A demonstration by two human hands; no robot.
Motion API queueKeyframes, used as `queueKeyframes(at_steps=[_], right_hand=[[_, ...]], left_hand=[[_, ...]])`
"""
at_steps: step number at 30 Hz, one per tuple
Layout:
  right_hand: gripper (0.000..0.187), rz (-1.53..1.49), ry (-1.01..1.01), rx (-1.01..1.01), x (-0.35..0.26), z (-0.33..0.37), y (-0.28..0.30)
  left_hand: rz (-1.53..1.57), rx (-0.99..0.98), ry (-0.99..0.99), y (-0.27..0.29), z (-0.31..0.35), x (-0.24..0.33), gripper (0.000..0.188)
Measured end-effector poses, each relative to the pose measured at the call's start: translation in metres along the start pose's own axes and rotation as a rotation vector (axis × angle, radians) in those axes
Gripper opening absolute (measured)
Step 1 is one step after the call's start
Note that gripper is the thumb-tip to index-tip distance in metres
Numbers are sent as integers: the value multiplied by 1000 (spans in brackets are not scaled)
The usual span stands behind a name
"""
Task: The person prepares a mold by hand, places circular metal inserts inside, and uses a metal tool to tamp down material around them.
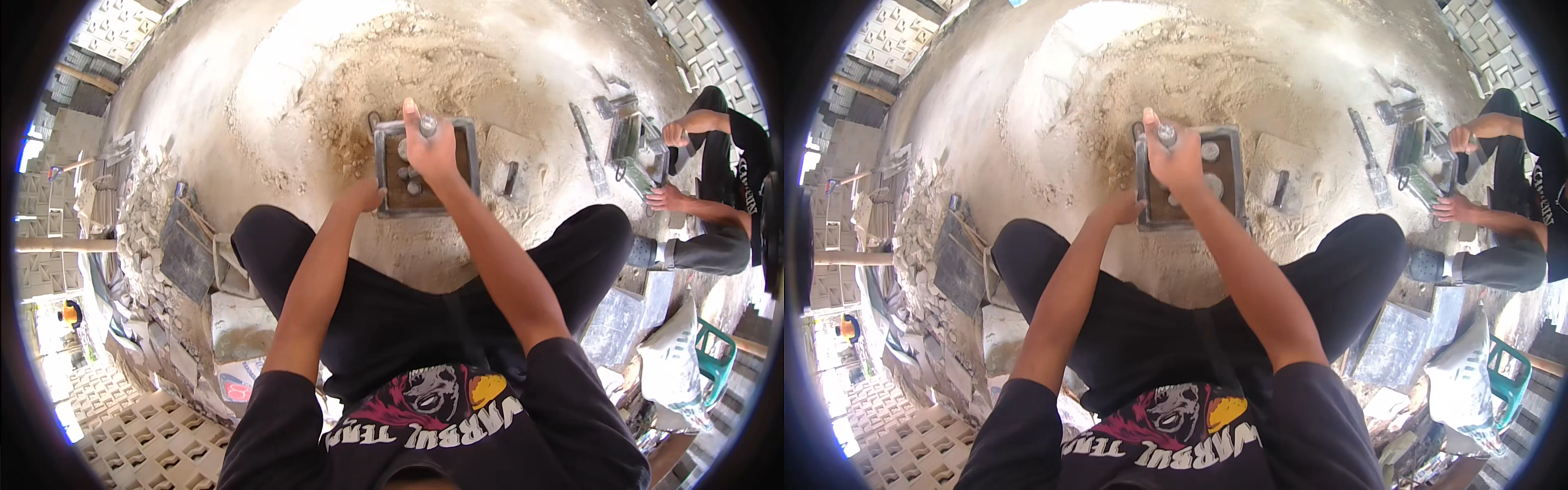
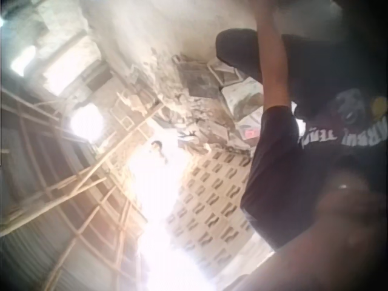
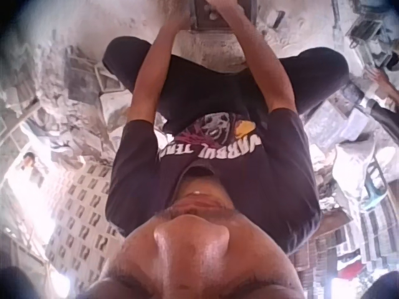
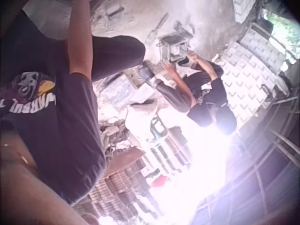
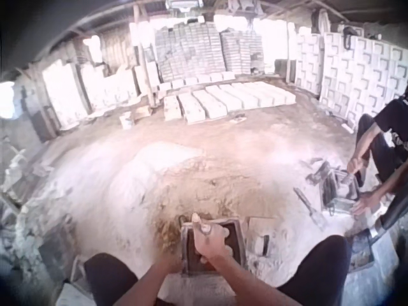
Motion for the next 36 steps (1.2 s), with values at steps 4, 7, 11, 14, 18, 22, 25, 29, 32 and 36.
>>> queueKeyframes(at_steps=[4,7,11,14,18,22,25,29,32,36], right_hand=[[54,215,-100,-147,17,-13,-8],[52,104,-40,-12,4,1,-2],[49,116,64,-50,34,-5,-2],[47,186,-16,-152,36,-6,0],[45,68,-14,-181,49,5,-2],[47,183,12,-167,64,1,-5],[45,113,-31,-167,65,-6,-7],[41,58,-115,-190,62,-10,-16],[43,139,-186,-199,76,-11,-26],[42,237,-310,-196,98,1,-41]], left_hand=[[-23,-4,31,-3,2,0,41],[39,-4,73,-4,-1,-11,41],[83,64,42,-4,-11,-7,42],[115,102,15,1,-6,-2,47],[12,30,170,14,-2,18,53],[83,12,201,28,-6,28,55],[142,67,196,47,-9,39,51],[284,194,98,56,-1,43,44],[517,236,42,60,13,37,40],[623,213,281,72,84,30,39]])
Point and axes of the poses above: each hand's wrist, its own z-axis away from the middle knuckle, its own y-axis out of the back of the hand, x = y × z, the point moved 2 cm from there along -z, towards the middle knuckle, and after that the axes turned 13 degrees about z, right-handed, at the moved point
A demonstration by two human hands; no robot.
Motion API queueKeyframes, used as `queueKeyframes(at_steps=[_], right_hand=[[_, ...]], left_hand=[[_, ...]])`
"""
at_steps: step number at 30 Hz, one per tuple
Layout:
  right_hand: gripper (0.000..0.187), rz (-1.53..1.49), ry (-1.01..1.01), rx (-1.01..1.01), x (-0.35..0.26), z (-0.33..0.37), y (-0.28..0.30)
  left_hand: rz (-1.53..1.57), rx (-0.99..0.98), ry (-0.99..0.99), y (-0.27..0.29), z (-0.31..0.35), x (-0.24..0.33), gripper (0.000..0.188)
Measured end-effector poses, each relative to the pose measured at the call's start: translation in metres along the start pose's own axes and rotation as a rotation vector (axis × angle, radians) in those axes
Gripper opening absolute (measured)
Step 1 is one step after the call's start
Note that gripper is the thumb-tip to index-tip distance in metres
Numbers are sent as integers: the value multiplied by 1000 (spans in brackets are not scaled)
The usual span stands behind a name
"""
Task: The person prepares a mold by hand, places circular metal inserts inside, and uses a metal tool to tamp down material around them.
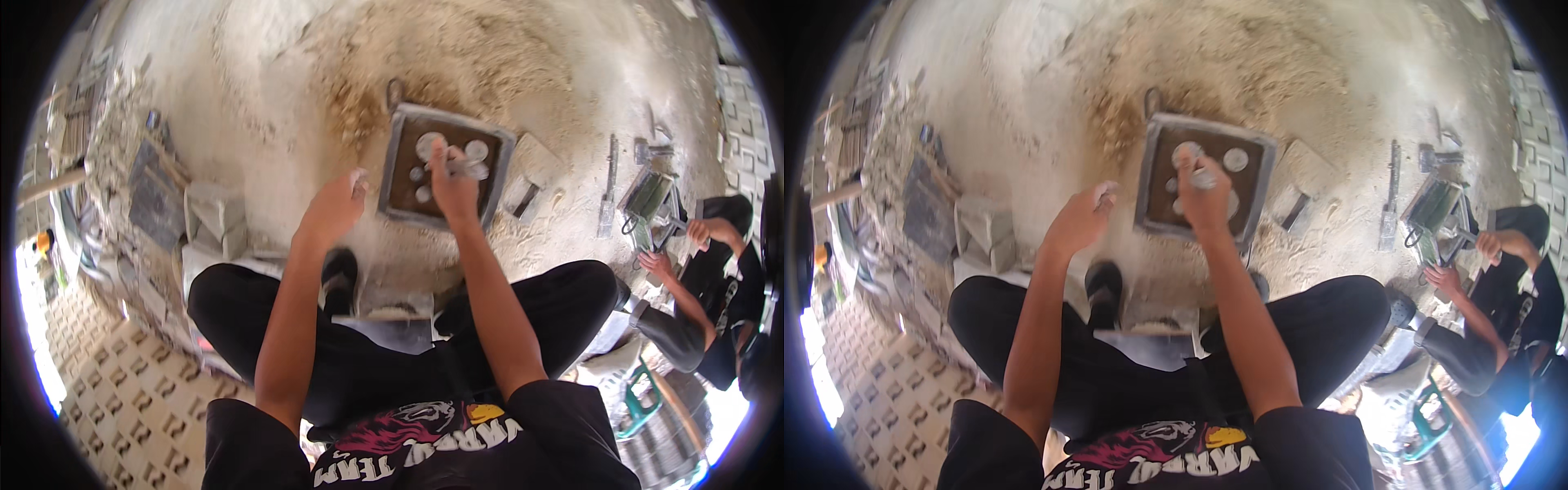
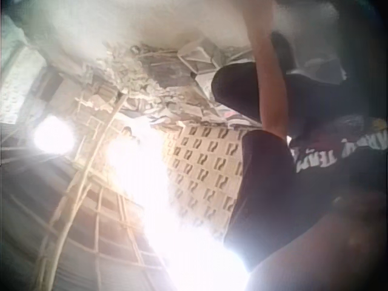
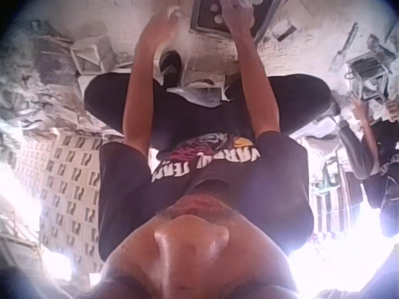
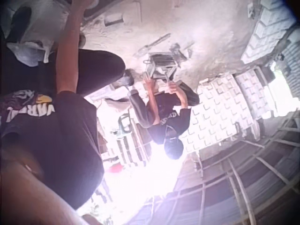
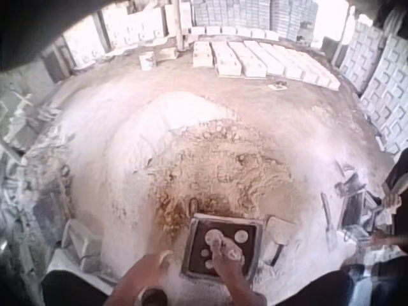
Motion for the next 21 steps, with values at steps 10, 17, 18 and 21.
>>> queueKeyframes(at_steps=[10,17,18,21], right_hand=[[49,-380,183,175,-104,26,77],[43,158,-17,-19,-179,114,149],[41,289,-60,-102,-188,130,159],[31,383,18,-144,-187,178,172]], left_hand=[[197,-58,130,1,111,24,41],[515,-106,152,2,185,34,36],[562,-122,186,0,198,34,36],[545,-172,219,-9,230,50,35]])
Point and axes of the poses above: each hand's wrist, its own z-axis away from the middle knuckle, its own y-axis out of the back of the hand, x = y × z, the point moved 2 cm from there along -z, towards the middle knuckle, and after that the axes turned 13 degrees about z, right-handed, at the moved point
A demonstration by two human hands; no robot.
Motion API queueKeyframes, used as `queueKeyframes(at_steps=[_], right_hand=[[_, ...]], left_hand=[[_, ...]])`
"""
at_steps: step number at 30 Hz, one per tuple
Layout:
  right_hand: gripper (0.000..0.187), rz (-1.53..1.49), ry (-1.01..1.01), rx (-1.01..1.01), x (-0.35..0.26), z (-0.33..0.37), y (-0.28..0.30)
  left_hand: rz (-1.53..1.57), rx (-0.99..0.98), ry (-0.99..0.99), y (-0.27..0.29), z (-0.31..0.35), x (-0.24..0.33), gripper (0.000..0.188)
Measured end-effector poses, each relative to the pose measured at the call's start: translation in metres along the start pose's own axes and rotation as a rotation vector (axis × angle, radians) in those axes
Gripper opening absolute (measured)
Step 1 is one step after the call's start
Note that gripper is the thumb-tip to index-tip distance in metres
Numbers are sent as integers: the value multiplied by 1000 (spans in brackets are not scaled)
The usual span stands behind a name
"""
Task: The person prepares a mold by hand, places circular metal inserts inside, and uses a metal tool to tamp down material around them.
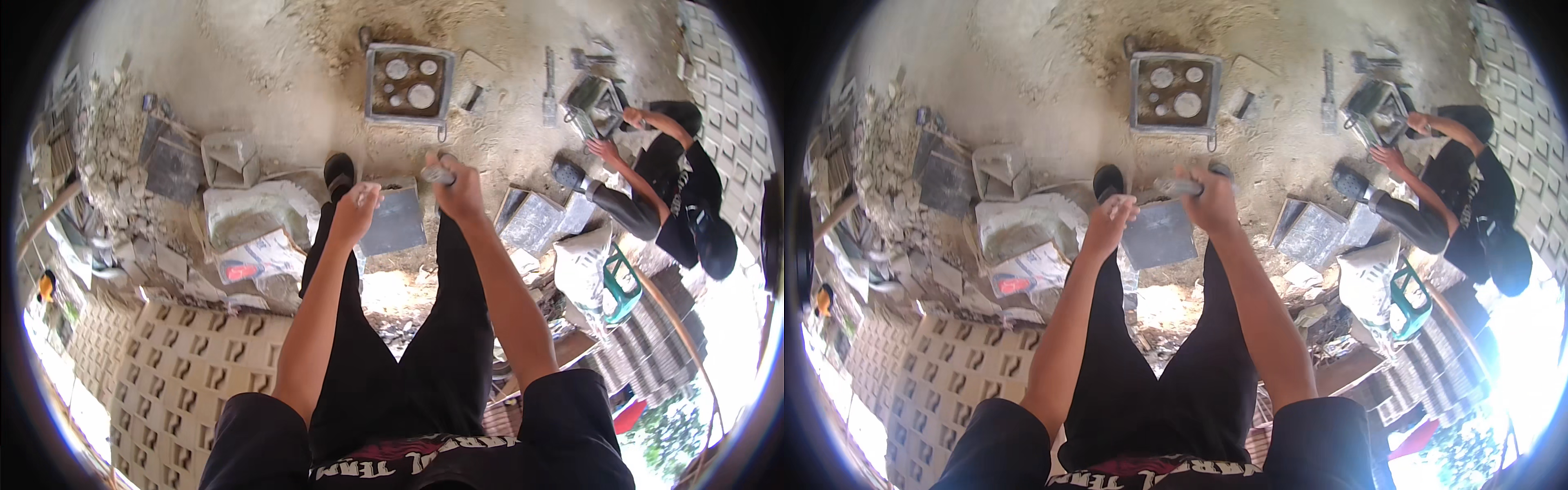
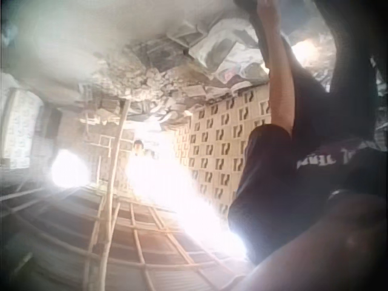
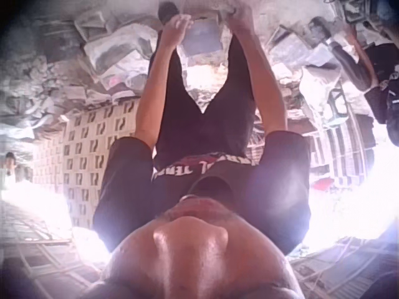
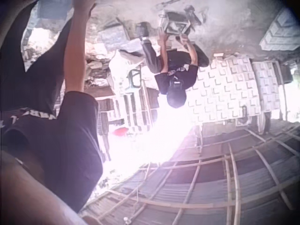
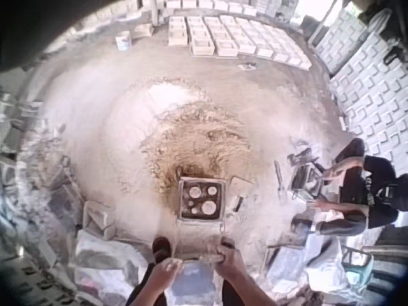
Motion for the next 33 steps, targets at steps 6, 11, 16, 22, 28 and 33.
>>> queueKeyframes(at_steps=[6,11,16,22,28,33], right_hand=[[20,90,-170,-97,14,98,-9],[23,89,-238,-161,57,162,-31],[26,46,-251,-128,101,215,-40],[29,63,-361,-152,157,291,-34],[40,140,-487,-237,198,336,-37],[45,168,-480,-253,215,363,-52]], left_hand=[[248,-82,-7,-40,41,-9,41],[233,-2,73,-36,65,-63,49],[135,106,-2,-43,95,-124,40],[-131,88,-17,-65,151,-171,40],[-188,201,51,-38,162,-218,44],[-293,364,-65,-20,148,-256,44]])
Point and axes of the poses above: each hand's wrist, its own z-axis away from the middle knuckle, its own y-axis out of the back of the hand, x = y × z, the point moved 2 cm from there along -z, towards the middle knuckle, and after that the axes turned 13 degrees about z, right-handed, at the moved point
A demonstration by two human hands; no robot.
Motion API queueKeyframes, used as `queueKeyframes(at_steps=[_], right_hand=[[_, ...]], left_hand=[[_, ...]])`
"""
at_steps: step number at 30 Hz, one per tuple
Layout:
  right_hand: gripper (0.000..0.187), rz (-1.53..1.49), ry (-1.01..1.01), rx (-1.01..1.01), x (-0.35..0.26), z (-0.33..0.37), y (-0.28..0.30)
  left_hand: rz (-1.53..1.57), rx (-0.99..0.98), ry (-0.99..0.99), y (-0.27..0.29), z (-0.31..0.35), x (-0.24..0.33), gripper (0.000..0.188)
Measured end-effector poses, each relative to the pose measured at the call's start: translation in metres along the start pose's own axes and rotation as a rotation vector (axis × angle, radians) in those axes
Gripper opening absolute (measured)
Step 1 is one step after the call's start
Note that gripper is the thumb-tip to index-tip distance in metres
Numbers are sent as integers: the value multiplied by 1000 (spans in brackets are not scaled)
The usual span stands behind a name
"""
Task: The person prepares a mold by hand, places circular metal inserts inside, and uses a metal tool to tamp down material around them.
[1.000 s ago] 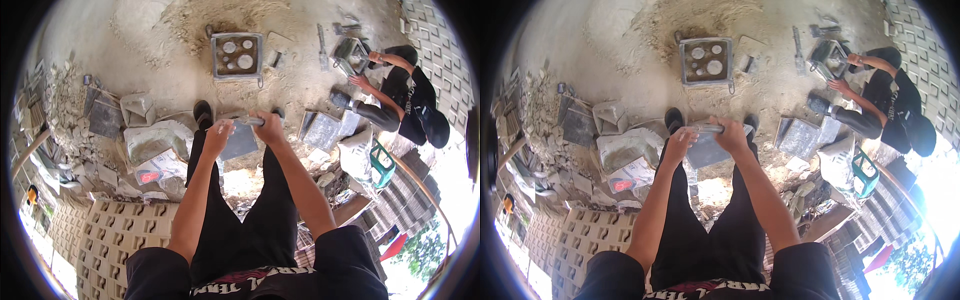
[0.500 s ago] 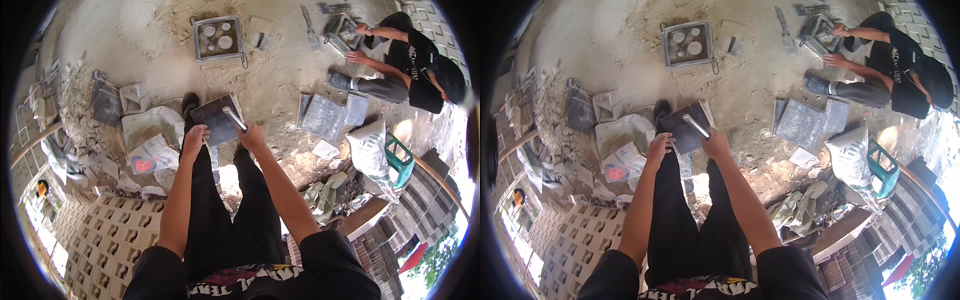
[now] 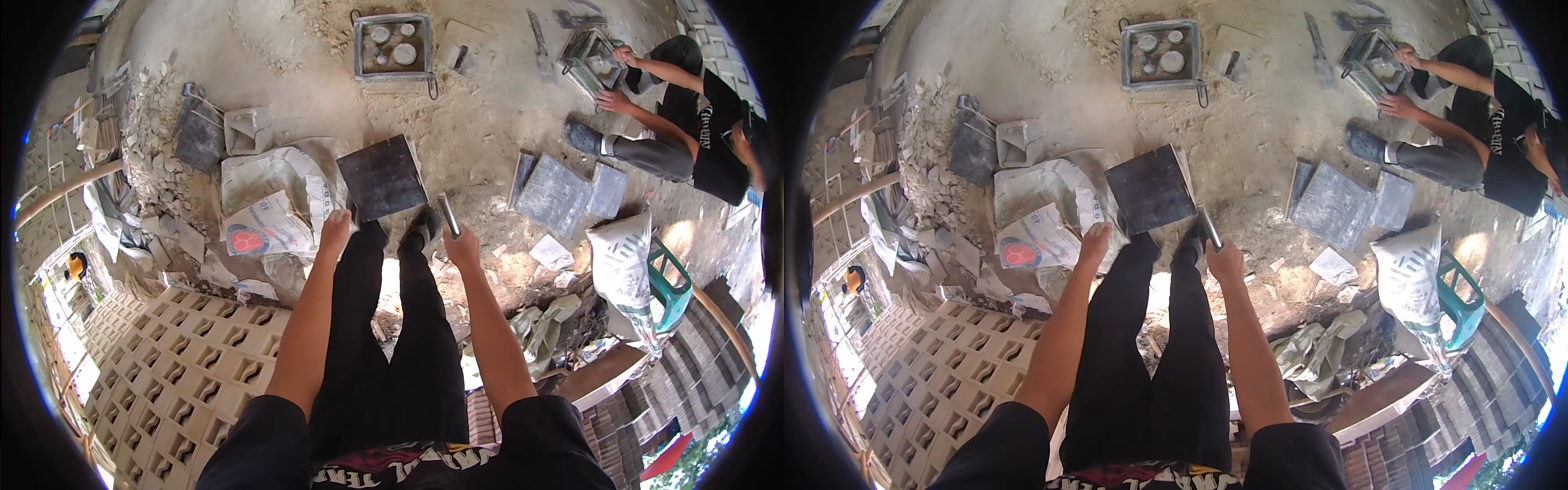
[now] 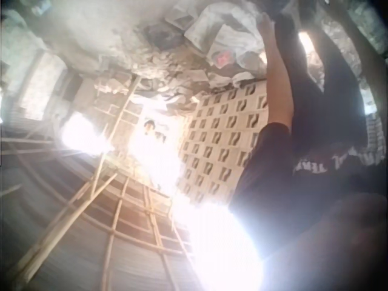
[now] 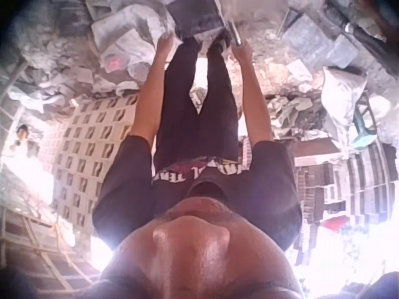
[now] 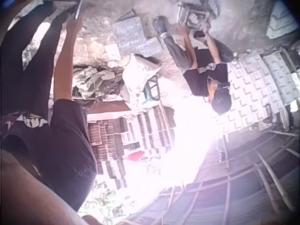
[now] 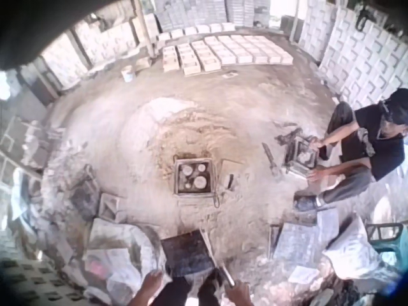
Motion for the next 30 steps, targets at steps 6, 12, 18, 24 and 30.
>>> queueKeyframes(at_steps=[6,12,18,24,30], right_hand=[[48,-6,19,65,-30,-42,-44],[61,38,109,164,-41,-139,-124],[66,160,180,154,-25,-183,-157],[57,101,126,68,-9,-163,-152],[51,37,87,153,14,-150,-148]], left_hand=[[-26,141,61,-7,-71,-80,53],[68,113,51,-23,-159,-141,84],[207,92,163,-61,-168,-180,78],[285,98,160,-93,-148,-151,70],[285,52,71,-108,-144,-160,68]])
Point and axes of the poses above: each hand's wrist, its own z-axis away from the middle knuckle, its own y-axis out of the back of the hand, x = y × z, the point moved 2 cm from there along -z, towards the middle knuckle, and after that the axes turned 13 degrees about z, right-handed, at the moved point
